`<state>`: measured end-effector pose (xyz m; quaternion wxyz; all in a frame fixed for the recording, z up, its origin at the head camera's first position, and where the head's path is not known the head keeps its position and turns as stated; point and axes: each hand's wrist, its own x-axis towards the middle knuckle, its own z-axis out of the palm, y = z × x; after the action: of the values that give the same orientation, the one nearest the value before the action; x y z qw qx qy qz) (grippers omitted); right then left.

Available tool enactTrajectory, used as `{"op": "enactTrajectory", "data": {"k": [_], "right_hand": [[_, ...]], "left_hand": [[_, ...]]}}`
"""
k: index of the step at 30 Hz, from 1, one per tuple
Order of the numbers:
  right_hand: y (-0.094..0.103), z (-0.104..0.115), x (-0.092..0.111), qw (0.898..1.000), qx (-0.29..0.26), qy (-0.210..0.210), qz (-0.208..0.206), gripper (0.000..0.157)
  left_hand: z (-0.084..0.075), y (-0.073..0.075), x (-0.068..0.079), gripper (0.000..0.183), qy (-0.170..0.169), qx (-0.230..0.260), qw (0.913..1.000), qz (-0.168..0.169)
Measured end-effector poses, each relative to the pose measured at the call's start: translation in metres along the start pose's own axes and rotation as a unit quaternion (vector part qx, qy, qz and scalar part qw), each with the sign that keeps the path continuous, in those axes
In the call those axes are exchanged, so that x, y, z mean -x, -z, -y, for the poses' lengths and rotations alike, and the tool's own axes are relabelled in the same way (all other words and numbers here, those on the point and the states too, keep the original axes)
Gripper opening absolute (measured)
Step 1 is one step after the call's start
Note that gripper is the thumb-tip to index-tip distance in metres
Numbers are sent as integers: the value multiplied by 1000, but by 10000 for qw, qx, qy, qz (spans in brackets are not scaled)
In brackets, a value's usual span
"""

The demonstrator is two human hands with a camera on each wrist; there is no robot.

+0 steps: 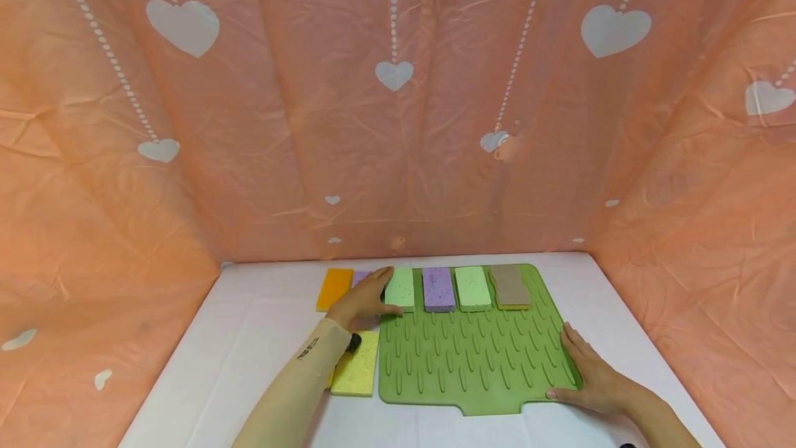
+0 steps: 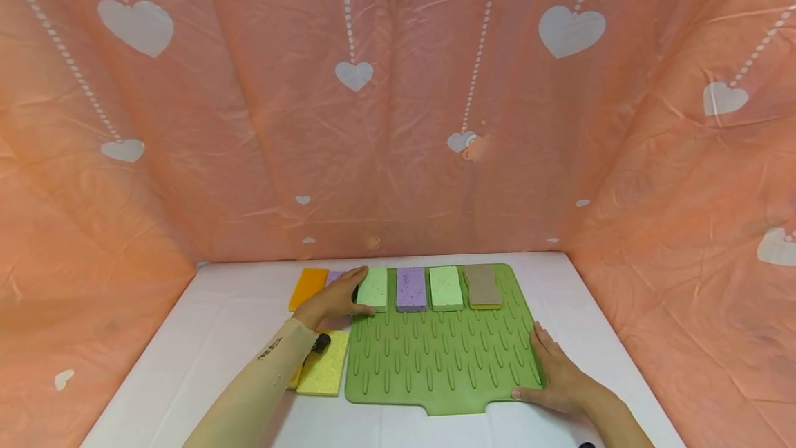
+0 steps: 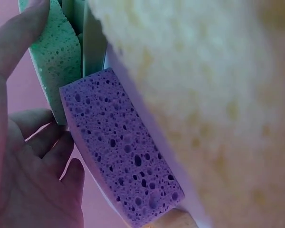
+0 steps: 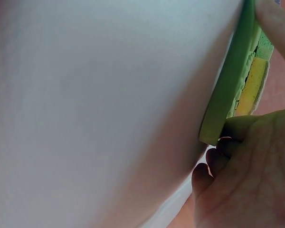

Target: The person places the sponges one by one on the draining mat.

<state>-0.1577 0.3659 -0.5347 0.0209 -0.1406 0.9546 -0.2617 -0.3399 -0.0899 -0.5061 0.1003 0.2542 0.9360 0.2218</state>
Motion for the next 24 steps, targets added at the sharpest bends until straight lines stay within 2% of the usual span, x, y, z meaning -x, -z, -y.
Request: {"op": "enactTrajectory", "data": {"k": [9,13,24], "right_hand": [[-1,-1,-1,9999,37,105,-35,119],[-2,-2,-2,9999,61,79,-30,120],[-1,-1,-1,10000,30,88,-35,119]], "left_hand": [[-1,0,4,108,-4,98,9999,32],[-2,1,8,108,-111,79,9999,-14],[2,10,26,102,-83,87,9998,-135]]}}
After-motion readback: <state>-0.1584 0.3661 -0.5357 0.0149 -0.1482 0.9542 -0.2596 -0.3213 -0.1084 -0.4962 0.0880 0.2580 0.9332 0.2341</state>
